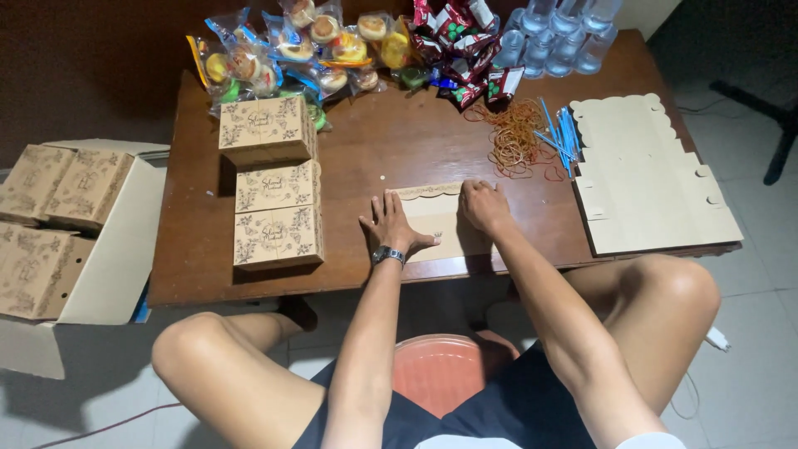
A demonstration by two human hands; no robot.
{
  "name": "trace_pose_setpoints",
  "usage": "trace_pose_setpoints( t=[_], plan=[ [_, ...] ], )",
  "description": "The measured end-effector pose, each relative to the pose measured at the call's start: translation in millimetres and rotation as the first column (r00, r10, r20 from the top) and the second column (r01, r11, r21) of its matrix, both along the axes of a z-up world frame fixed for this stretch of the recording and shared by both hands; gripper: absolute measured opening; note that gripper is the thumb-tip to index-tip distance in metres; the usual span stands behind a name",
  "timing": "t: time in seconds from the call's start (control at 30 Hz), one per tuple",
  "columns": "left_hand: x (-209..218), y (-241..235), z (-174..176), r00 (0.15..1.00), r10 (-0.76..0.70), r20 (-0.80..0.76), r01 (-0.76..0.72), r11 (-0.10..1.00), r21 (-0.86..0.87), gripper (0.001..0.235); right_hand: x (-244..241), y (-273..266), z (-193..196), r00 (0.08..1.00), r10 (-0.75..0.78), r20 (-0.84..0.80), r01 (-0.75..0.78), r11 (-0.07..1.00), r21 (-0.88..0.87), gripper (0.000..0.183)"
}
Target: Assembling small cardboard boxes from flat pre-cut sheets on a work table.
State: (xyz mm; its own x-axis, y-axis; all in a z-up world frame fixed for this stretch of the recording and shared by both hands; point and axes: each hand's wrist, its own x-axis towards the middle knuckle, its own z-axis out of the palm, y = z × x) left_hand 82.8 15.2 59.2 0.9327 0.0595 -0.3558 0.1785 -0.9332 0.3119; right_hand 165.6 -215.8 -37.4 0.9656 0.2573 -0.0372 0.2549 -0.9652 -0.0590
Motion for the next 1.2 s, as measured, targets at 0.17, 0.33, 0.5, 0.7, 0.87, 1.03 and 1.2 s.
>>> trace_pose_setpoints(
  t=[0.17,0.33,0.5,0.7,0.87,1.03,1.2],
  plan=[
    [3.8,-0.1,-11.9,1.000,-0.004,0.018,0.004,1.000,0.003,0.148,16.1,33.5,16.6,0.990,0.094,0.100,-0.098,0.995,0.034,0.026],
    [5.5,0.1,-22.7,0.999,0.018,0.039,-0.017,1.000,-0.021,0.149,26.2,57.0,17.0,0.979,0.154,0.135,-0.178,0.966,0.188,0.020],
    [2.3,-0.3,-13.7,0.999,0.018,0.034,-0.016,0.998,-0.054,0.150,35.1,63.9,18.6,0.989,0.136,-0.057,-0.131,0.987,0.093,0.028],
    [5.3,-0.4,-20.7,0.999,0.028,0.029,-0.026,0.998,-0.048,0.152,56.0,62.7,22.5,0.966,0.113,-0.234,-0.096,0.992,0.082,0.057],
    [-0.1,-1.4,-8.6,0.998,0.046,0.032,-0.043,0.995,-0.089,0.147,56.4,64.4,22.7,0.964,0.096,-0.247,-0.065,0.989,0.133,0.042],
    [-1.8,-2.8,-4.2,0.998,0.049,0.028,-0.046,0.994,-0.094,0.145,54.2,67.3,27.1,0.965,0.104,-0.240,-0.076,0.989,0.123,0.043],
    [-6.1,-2.7,4.3,0.997,0.047,0.064,-0.042,0.996,-0.083,0.146,50.7,71.4,40.5,0.963,0.120,-0.243,-0.103,0.991,0.083,0.050]
  ],
)
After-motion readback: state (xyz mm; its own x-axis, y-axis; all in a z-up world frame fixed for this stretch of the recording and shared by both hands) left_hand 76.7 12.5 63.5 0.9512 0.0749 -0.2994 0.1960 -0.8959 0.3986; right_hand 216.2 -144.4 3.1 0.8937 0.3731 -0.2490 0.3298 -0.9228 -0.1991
